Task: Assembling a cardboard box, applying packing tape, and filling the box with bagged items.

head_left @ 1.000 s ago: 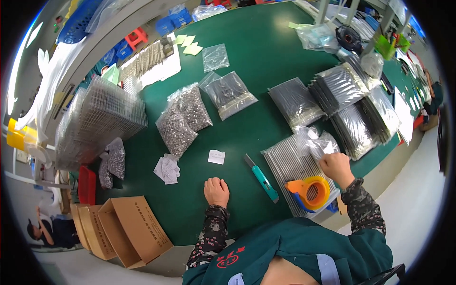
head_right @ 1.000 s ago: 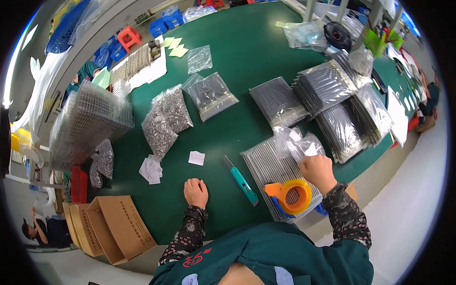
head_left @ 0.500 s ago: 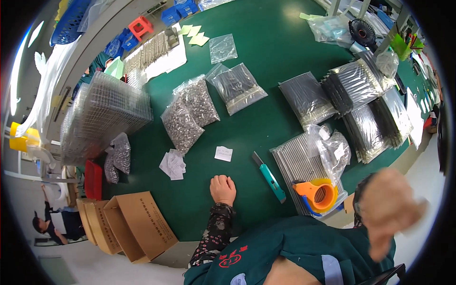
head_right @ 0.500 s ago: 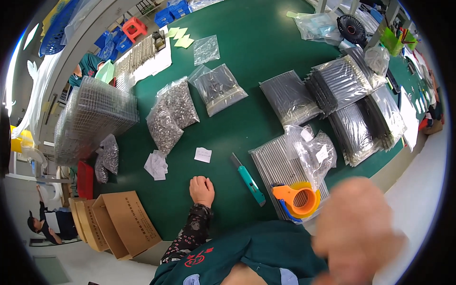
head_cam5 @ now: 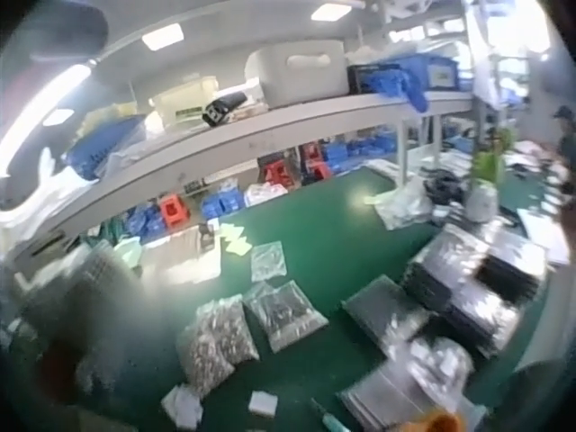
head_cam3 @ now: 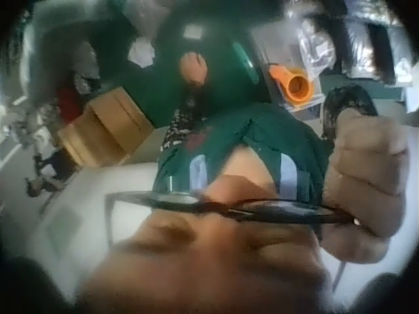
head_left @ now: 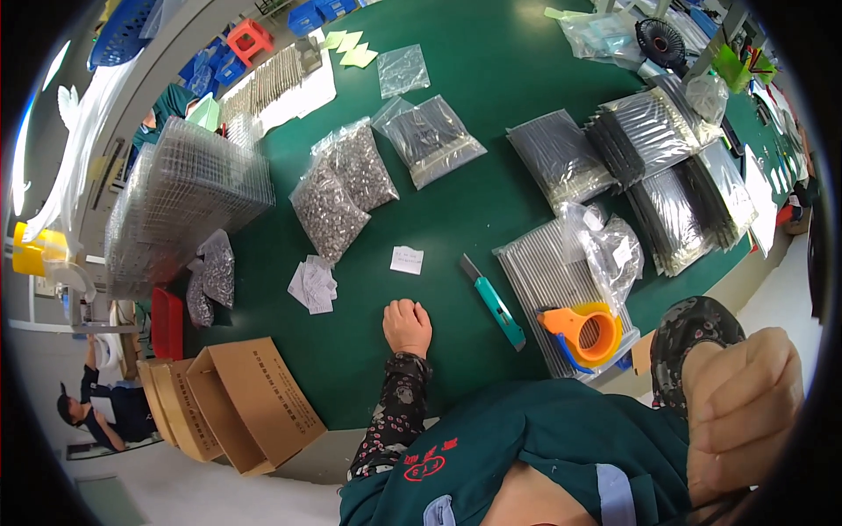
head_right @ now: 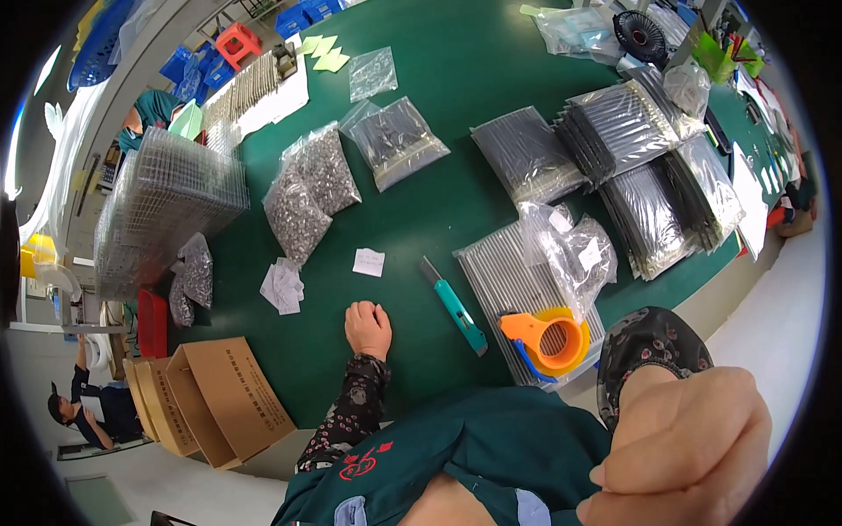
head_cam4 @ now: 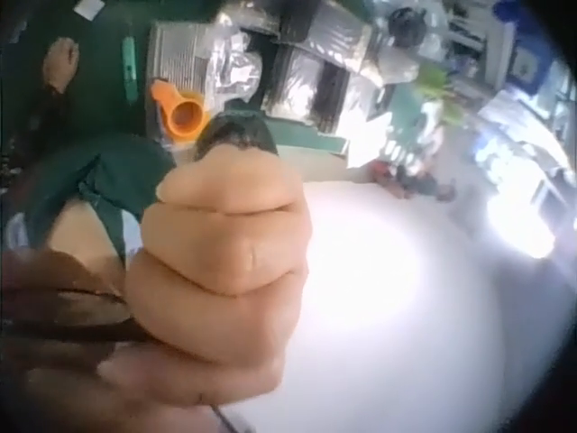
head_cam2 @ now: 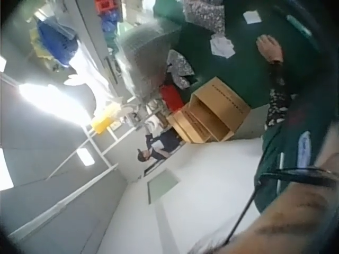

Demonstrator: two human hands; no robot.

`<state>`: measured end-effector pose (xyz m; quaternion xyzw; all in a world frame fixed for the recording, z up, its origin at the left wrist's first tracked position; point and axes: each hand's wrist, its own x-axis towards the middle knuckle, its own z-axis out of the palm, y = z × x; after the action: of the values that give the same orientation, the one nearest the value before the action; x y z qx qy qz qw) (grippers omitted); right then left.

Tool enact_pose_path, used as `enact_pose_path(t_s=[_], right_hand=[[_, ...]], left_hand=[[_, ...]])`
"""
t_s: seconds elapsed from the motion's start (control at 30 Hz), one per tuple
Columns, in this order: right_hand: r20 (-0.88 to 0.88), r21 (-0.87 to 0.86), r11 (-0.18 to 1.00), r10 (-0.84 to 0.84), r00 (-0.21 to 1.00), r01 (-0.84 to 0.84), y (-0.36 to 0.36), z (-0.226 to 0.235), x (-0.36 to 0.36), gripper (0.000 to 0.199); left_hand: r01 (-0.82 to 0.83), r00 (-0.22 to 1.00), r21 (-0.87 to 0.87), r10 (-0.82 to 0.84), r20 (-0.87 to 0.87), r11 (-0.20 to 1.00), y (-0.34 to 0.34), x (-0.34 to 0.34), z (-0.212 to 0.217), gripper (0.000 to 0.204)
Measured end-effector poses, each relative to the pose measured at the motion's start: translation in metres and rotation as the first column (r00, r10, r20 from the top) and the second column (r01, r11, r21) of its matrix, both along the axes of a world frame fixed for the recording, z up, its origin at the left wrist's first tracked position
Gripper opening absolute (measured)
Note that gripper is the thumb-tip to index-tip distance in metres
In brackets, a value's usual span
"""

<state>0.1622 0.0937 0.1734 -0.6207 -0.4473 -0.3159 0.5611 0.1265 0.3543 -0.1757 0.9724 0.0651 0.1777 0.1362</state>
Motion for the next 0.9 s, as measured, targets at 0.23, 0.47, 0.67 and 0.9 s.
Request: enact_pose_path(t_s=[0.23,0.47,0.67,0.9], right_hand=[[-0.525,-0.129,0.965,0.13,0.841,-0.23,0.019,-0.078,0.017,0.016],[-0.289,-0.92,0.272,0.011,0.957,-0.281,0.092,-0.215,0.051,0.025],[-0.23,-0.956,0.199,-0.04,0.972,-0.218,0.149,-0.26,0.085,0.027],[-0.01,-0.945,0.326,0.003,1.0,-0.01,0.216,-0.279,0.109,0.061]], left_hand=[[-0.042,0.999,-0.004,0.042,0.009,0.999,0.0,-0.001,0.003,0.013],[-0.042,0.998,-0.072,0.045,0.037,0.997,-0.001,0.002,-0.002,0.014],[-0.039,0.998,-0.087,0.043,0.041,0.995,0.0,0.002,0.003,0.014],[-0.036,0.999,-0.144,0.036,-0.003,0.989,-0.001,-0.004,0.008,0.013]])
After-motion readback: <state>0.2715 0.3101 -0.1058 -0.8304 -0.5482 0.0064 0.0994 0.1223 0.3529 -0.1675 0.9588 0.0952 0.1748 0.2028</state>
